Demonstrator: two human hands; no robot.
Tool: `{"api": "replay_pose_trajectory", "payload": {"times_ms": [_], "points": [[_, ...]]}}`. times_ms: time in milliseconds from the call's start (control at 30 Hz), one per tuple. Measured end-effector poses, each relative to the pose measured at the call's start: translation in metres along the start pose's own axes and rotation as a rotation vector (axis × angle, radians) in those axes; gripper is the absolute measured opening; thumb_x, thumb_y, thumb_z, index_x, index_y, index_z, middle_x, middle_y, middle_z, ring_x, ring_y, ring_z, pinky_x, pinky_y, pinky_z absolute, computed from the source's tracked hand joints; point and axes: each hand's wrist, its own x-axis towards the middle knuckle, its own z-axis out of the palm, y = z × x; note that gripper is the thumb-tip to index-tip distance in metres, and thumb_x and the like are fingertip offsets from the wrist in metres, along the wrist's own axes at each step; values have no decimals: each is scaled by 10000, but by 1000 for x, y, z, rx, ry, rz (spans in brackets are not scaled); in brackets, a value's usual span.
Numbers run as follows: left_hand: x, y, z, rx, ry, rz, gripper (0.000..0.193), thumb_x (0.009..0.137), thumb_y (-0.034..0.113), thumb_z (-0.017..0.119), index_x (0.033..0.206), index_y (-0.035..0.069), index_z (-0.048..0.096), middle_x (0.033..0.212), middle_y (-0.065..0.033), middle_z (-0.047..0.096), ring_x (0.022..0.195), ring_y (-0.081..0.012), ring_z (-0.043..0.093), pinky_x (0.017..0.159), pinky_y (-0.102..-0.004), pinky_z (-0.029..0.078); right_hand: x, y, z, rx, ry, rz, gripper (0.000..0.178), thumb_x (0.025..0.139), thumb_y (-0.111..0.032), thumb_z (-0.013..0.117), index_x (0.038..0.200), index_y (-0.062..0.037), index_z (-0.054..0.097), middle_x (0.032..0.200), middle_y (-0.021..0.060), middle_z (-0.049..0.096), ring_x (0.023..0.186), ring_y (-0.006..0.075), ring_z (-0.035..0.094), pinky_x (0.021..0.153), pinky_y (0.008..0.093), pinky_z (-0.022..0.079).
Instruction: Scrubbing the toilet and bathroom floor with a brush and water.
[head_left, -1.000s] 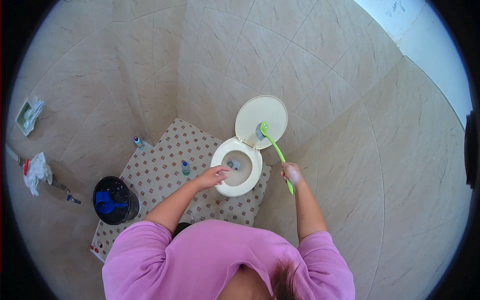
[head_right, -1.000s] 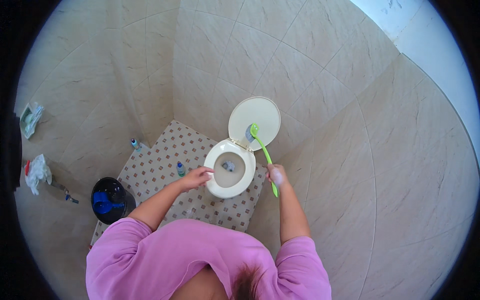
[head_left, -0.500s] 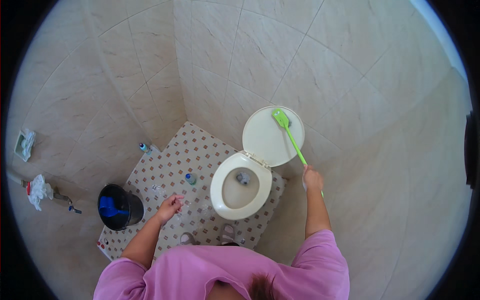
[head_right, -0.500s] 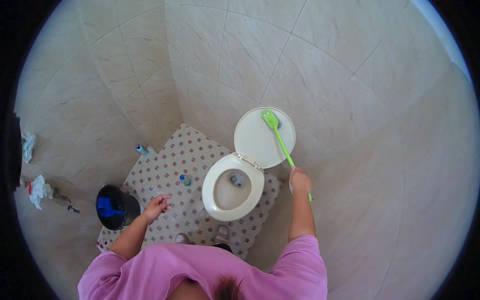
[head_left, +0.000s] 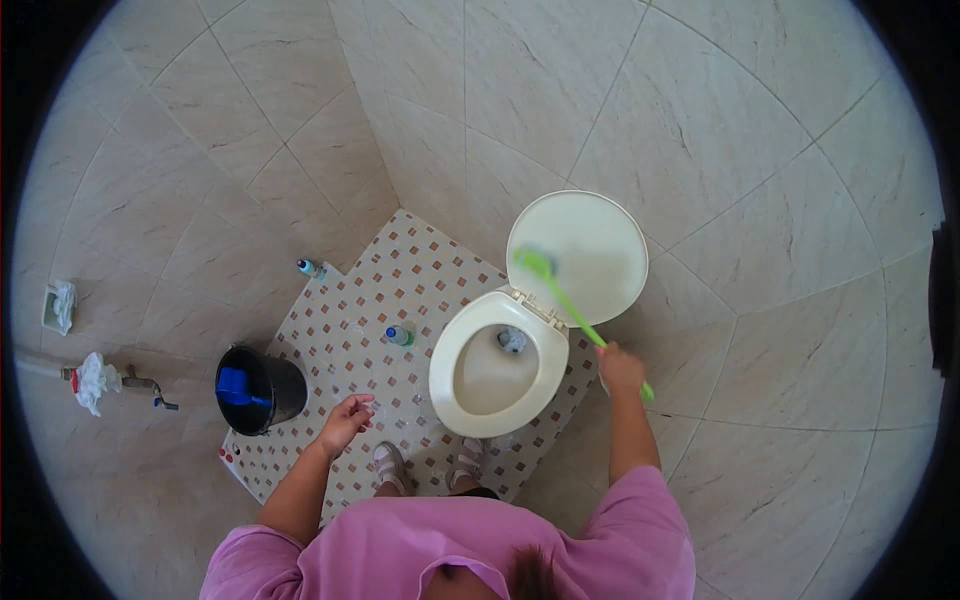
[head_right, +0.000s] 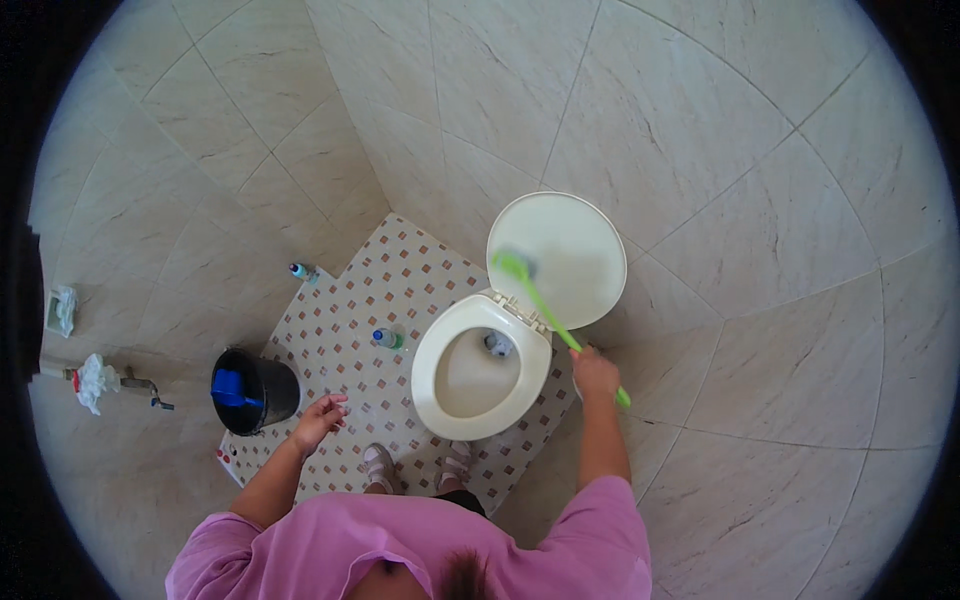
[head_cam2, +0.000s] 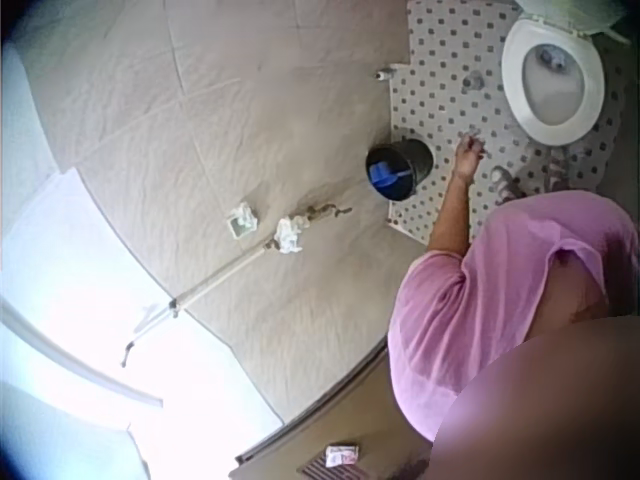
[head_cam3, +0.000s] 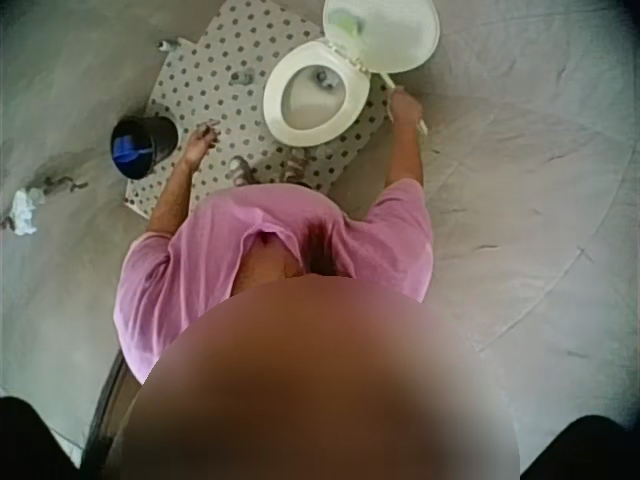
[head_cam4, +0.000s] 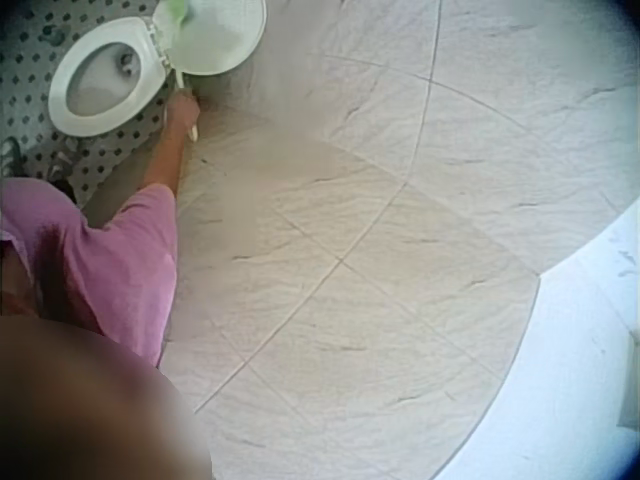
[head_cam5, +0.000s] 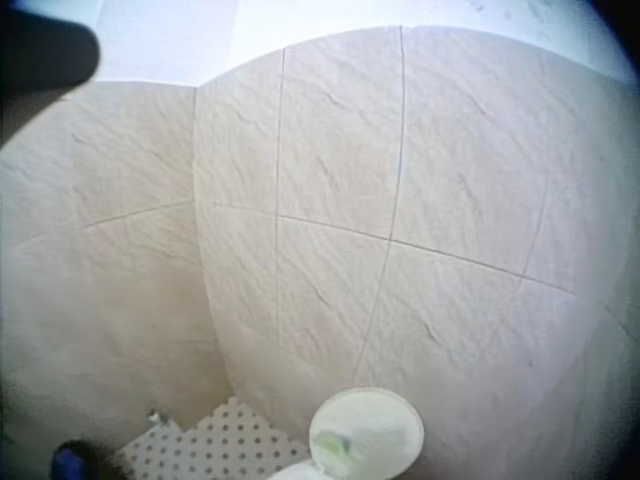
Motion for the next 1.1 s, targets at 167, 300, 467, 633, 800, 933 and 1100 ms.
{"api": "replay_pose_trajectory", "payload": {"times_ms": [167,300,467,633,800,933,1100], "points": [[14,20,12,26,-44,78,300,788,155,484,1075,82,437,824,-10,499,702,-91,481,637,-224,387,10,5,-37,-38,114,-4,386,835,-414,310,747,-71,463,703,99,588,611,268,581,510,376,459],[11,28,26,-19,-40,66,283,783,126,484,1062,84,455,795,5,485,686,-83,469,618,-219,385,-31,27,-10,53,98,284,396,831,-431,306,758,-75,464,708,105,592,632,272,586,532,384,459],[13,29,35,8,-84,59,273,788,126,481,1057,89,459,797,6,481,677,-87,466,615,-216,385,-27,39,12,-42,-114,104,442,818,-480,289,785,-78,469,683,147,584,643,317,574,565,419,442],[11,31,39,69,-65,93,287,785,151,487,1064,91,453,814,-7,496,700,-87,475,633,-224,390,-43,41,8,80,184,394,426,819,-476,298,746,-91,466,630,114,576,573,291,580,501,404,453],[18,29,42,49,-86,79,278,792,153,481,1062,93,455,804,10,492,699,-82,468,634,-219,383,-49,52,51,-13,68,272,445,810,-499,300,709,-98,465,607,126,564,563,307,567,479,418,434],[14,27,38,33,-64,77,278,791,159,485,1059,89,453,808,15,486,701,-79,465,637,-217,379,-41,41,15,-50,64,207,466,810,-510,274,740,-100,484,653,143,575,584,318,569,489,421,434],[8,28,43,45,-98,89,296,788,168,493,1072,97,449,815,20,484,703,-73,462,646,-211,376,-27,10,-9,135,51,368,441,818,-481,291,776,-98,506,724,156,584,679,316,575,578,434,440]]}}
